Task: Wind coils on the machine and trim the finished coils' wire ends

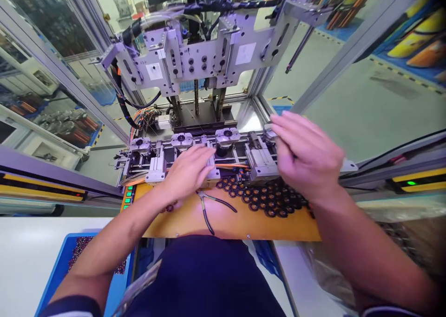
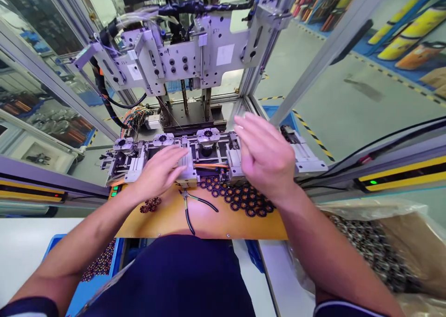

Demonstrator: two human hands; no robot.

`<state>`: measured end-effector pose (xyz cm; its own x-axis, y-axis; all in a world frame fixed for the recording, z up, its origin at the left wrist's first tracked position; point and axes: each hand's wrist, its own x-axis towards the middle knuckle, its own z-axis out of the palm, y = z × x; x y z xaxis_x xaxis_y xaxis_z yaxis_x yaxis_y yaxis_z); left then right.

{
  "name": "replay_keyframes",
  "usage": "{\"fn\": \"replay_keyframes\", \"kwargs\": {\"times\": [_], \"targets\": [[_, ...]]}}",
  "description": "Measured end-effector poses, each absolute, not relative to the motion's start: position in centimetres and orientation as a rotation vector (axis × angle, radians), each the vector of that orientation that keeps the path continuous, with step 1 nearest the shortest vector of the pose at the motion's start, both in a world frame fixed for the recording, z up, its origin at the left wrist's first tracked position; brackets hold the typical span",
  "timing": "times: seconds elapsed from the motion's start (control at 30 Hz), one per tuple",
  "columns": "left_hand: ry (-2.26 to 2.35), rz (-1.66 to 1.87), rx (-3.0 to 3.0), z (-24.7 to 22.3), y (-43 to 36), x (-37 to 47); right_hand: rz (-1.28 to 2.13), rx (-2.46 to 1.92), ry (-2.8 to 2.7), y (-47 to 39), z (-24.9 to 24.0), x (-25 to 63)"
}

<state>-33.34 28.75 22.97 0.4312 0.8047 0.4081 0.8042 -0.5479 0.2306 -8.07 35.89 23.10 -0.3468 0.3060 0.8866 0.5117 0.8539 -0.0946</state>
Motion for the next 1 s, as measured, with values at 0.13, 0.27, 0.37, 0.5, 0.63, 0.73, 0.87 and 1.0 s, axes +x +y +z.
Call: {"fn": "replay_keyframes", "kwargs": {"times": [0.13, 0.27, 0.37, 0.5, 0.63, 0.73, 0.87, 1.0], "targets": [[1.523, 0.251, 2.645, 22.9, 35.5, -29.8, -0.243, -0.709, -1.952, 30.6, 21.7, -5.4], [1.600, 0.055, 2.581, 22.3, 38.2, -27.8, -0.103, -0.936, -1.946, 26.6, 16.5, -2.4], [1.627, 0.037, 2.553, 22.0, 38.7, -27.3, -0.012, -1.064, -1.984, 24.7, 11.6, -1.6], [1.620, 0.048, 2.478, 22.5, 38.1, -27.2, 0.093, -1.122, -2.090, 24.1, 6.8, -2.8], [1.504, 0.588, 2.489, 22.7, 33.1, -28.2, 0.216, -1.170, -2.128, 24.6, 5.9, -3.9], [1.291, 0.947, 2.403, 21.8, 26.8, -29.6, 0.329, -1.123, -2.094, 24.3, 7.6, -4.6], [1.238, 1.015, 2.174, 20.6, 20.1, -30.6, 0.515, -0.952, -1.979, 22.6, 12.3, -7.1], [1.154, 1.074, 1.877, 20.8, 17.8, -30.6, 0.869, -0.686, -1.805, 21.2, 16.7, -10.5]]}}
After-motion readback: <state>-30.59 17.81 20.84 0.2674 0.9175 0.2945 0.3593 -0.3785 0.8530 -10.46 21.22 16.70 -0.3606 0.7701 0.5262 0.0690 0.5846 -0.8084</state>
